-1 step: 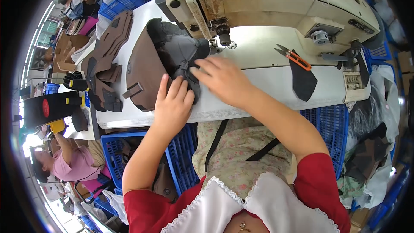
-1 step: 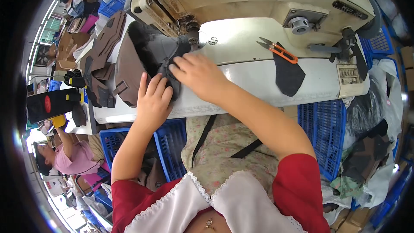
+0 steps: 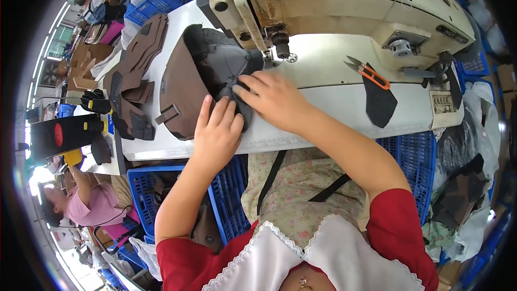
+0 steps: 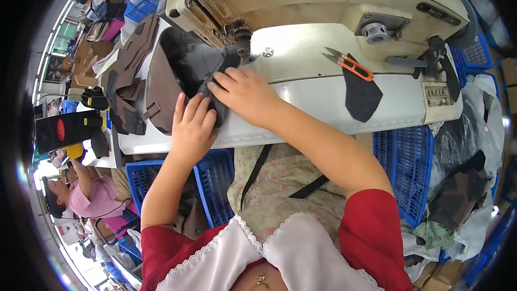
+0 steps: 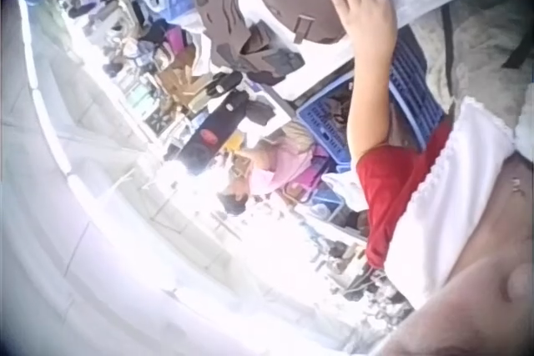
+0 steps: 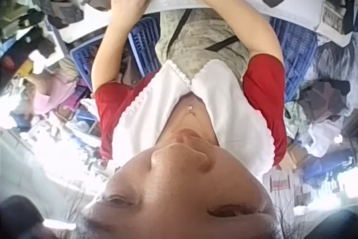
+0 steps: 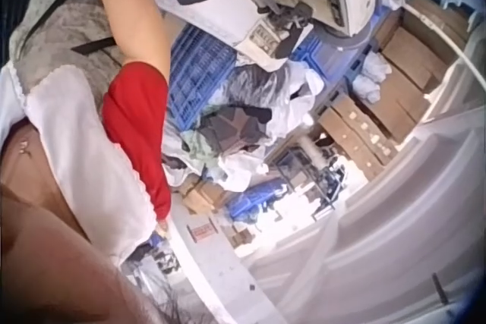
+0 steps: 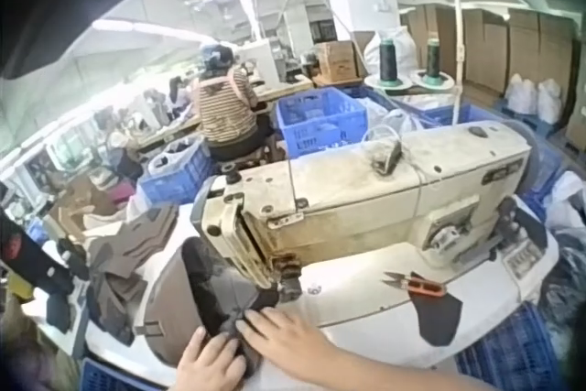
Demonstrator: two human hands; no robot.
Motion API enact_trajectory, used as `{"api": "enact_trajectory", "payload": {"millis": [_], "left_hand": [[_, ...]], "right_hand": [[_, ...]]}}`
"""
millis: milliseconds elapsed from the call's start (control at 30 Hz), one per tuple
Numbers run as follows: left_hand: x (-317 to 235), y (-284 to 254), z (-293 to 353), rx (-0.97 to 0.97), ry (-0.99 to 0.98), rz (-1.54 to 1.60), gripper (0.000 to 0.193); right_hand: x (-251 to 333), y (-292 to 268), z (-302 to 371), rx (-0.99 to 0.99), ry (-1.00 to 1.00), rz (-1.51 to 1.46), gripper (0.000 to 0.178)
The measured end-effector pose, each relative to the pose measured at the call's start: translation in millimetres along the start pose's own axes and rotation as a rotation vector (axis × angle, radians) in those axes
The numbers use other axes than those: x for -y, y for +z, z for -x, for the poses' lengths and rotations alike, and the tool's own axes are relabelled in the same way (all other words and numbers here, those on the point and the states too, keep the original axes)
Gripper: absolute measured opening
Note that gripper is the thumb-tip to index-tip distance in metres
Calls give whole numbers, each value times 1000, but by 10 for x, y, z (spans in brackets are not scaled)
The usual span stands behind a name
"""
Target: Stitching and trimming leather components for shoe uppers using an industrial sewing machine.
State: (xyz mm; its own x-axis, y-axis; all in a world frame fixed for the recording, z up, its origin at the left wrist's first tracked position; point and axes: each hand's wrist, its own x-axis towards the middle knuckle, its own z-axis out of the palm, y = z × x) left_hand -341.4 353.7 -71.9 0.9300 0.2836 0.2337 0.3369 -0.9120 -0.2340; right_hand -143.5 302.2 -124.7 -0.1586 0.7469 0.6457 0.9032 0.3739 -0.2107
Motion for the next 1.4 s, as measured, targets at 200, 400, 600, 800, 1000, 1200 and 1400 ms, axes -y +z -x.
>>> {"api": "enact_trajectory", "payload": {"millis": [200,400,600,800,1000,1200,1400], "left_hand": [[-9,-8,44,-35,-40,1,19],[-196,118,65,-59,-98,-96,21],[-198,229,90,-97,-108,-4,17],[31,182,-89,10,-56,124,20],[72,263,-325,-56,-8,14,9],[142,246,-365,2,-17,-2,18],[184,250,-452,-43,52,18,8]], "right_hand": [[-70,255,-172,-7,-139,69,32],[-100,256,-98,93,-107,119,33],[-103,240,-20,156,-65,112,34],[-137,304,-47,138,73,40,34],[-203,232,-54,123,131,191,35],[-176,175,12,211,163,204,37],[-271,75,36,103,160,107,22]]}}
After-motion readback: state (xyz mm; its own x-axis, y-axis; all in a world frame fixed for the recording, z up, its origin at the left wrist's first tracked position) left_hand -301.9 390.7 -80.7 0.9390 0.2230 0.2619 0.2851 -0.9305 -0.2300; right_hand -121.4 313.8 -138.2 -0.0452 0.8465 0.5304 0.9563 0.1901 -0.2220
